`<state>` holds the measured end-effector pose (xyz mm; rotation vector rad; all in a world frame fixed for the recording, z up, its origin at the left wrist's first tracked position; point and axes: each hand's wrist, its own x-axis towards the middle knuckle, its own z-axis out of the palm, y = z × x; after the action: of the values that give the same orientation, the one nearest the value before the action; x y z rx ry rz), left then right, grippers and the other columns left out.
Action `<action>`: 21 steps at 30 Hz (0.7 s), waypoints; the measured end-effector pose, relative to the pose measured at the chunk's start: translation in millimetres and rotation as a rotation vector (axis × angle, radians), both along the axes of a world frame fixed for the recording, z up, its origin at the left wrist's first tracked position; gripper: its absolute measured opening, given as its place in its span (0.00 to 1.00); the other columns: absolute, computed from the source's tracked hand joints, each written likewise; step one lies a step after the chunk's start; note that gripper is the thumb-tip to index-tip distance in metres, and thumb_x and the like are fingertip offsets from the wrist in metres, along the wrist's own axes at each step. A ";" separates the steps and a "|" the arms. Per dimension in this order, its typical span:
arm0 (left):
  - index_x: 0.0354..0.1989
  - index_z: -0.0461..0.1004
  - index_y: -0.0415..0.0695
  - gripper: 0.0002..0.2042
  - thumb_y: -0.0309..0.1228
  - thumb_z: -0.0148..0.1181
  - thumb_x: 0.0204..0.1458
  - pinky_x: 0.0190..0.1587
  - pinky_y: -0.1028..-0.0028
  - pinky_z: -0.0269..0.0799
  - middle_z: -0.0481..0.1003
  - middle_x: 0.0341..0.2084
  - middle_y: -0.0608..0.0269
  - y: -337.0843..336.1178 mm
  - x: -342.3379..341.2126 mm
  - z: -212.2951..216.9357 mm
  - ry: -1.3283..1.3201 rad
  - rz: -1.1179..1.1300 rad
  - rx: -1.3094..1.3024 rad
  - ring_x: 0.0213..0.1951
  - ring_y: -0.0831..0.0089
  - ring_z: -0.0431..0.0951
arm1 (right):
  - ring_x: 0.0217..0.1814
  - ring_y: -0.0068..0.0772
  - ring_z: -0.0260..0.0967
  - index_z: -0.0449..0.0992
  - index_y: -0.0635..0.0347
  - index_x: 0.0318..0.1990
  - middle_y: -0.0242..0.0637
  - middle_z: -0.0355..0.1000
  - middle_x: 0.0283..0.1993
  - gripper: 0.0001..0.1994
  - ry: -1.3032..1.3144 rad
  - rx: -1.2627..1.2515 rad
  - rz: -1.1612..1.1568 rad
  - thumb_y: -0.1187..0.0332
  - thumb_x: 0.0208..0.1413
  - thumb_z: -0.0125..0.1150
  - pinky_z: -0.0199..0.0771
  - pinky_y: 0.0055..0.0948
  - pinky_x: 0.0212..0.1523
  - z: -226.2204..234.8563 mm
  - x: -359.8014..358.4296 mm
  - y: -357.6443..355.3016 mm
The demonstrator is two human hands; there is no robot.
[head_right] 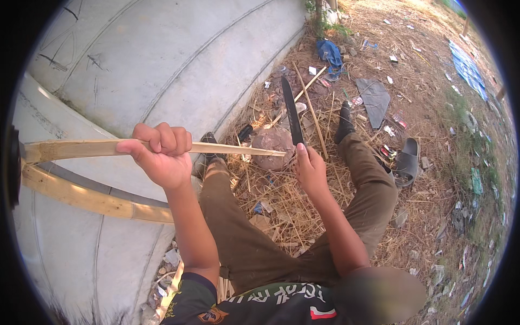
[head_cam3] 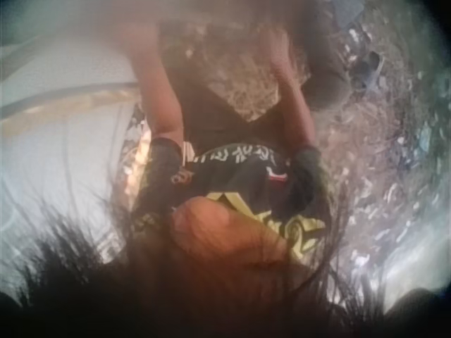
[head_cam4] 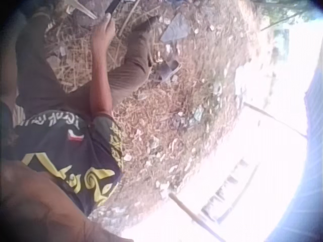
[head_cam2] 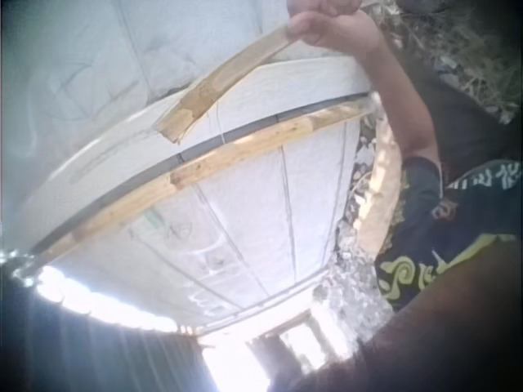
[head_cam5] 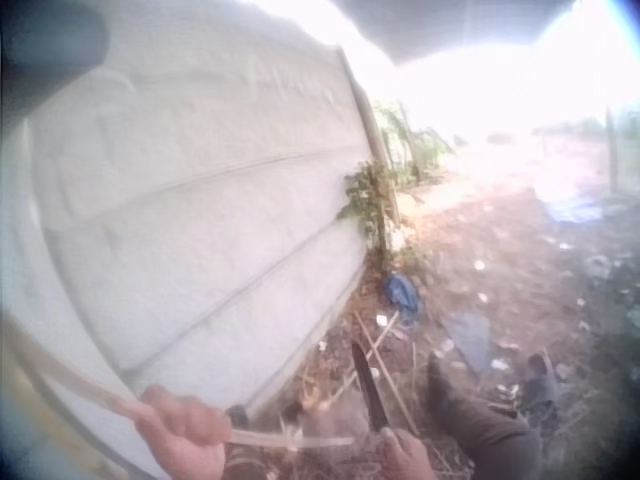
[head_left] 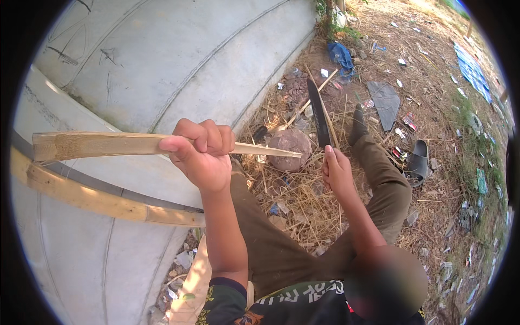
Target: The person sits on the ground and uses a knife to sharpen a thin wooden stick, repeatedly scraping the blade along the wood to create a pointed tip. The person holds the stick in the left hand and the knife in the right hand, working over a small wooden block on the ground.
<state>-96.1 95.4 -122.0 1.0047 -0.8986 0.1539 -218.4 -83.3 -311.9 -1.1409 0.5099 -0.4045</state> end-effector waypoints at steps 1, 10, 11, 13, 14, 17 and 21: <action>0.21 0.48 0.52 0.31 0.68 0.35 0.60 0.16 0.74 0.32 0.44 0.09 0.75 4.1 0.7 1.3 -0.001 -0.019 0.007 0.13 0.81 0.36 | 0.12 0.15 0.49 0.61 0.54 0.30 0.25 0.56 0.20 0.19 -0.049 -0.071 -0.078 0.52 0.71 0.44 0.52 0.20 0.12 21.7 -3.2 -4.1; 0.21 0.50 0.50 0.32 0.69 0.33 0.57 0.14 0.75 0.35 0.47 0.07 0.73 -4.0 -3.6 -3.9 -0.085 -0.245 -0.005 0.13 0.81 0.38 | 0.15 0.18 0.52 0.59 0.55 0.32 0.27 0.56 0.21 0.20 -0.085 0.272 -0.223 0.49 0.71 0.43 0.55 0.22 0.16 -75.8 16.5 63.2; 0.21 0.50 0.50 0.32 0.69 0.32 0.58 0.14 0.75 0.35 0.47 0.07 0.73 -3.0 -4.2 -4.7 -0.082 -0.236 0.016 0.13 0.81 0.38 | 0.15 0.18 0.52 0.60 0.54 0.33 0.26 0.56 0.20 0.20 0.322 0.450 0.193 0.48 0.70 0.44 0.54 0.22 0.16 -76.9 9.6 74.4; 0.21 0.49 0.50 0.32 0.69 0.32 0.58 0.15 0.75 0.34 0.46 0.07 0.74 -2.8 -1.2 -5.5 -0.063 -0.254 0.034 0.13 0.81 0.37 | 0.15 0.17 0.51 0.61 0.54 0.33 0.25 0.55 0.19 0.20 0.288 0.223 0.131 0.48 0.70 0.46 0.52 0.21 0.15 -80.2 19.0 55.5; 0.21 0.49 0.50 0.32 0.69 0.32 0.58 0.15 0.75 0.34 0.46 0.08 0.74 1.3 4.3 -5.3 -0.045 -0.272 0.030 0.13 0.81 0.37 | 0.15 0.16 0.50 0.62 0.54 0.34 0.24 0.54 0.19 0.19 0.273 0.108 0.103 0.48 0.70 0.47 0.51 0.21 0.14 -74.0 24.2 42.7; 0.21 0.48 0.50 0.32 0.70 0.32 0.58 0.16 0.75 0.34 0.45 0.08 0.74 6.6 16.3 -1.8 -0.005 -0.239 0.014 0.13 0.81 0.37 | 0.17 0.14 0.53 0.65 0.55 0.33 0.23 0.58 0.20 0.19 0.029 -0.206 -0.134 0.51 0.70 0.49 0.52 0.21 0.16 -24.9 24.5 -12.9; 0.21 0.47 0.52 0.30 0.68 0.34 0.60 0.15 0.75 0.31 0.43 0.09 0.75 7.0 14.5 -0.9 -0.026 -0.209 0.030 0.12 0.81 0.36 | 0.20 0.13 0.57 0.65 0.57 0.31 0.24 0.60 0.22 0.18 -0.287 -0.160 -0.656 0.55 0.71 0.46 0.54 0.20 0.18 27.2 16.8 -8.9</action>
<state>-81.6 102.4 -122.9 0.9321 -1.0266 -0.0230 -201.6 -92.2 -284.7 -1.0241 0.5982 -1.1769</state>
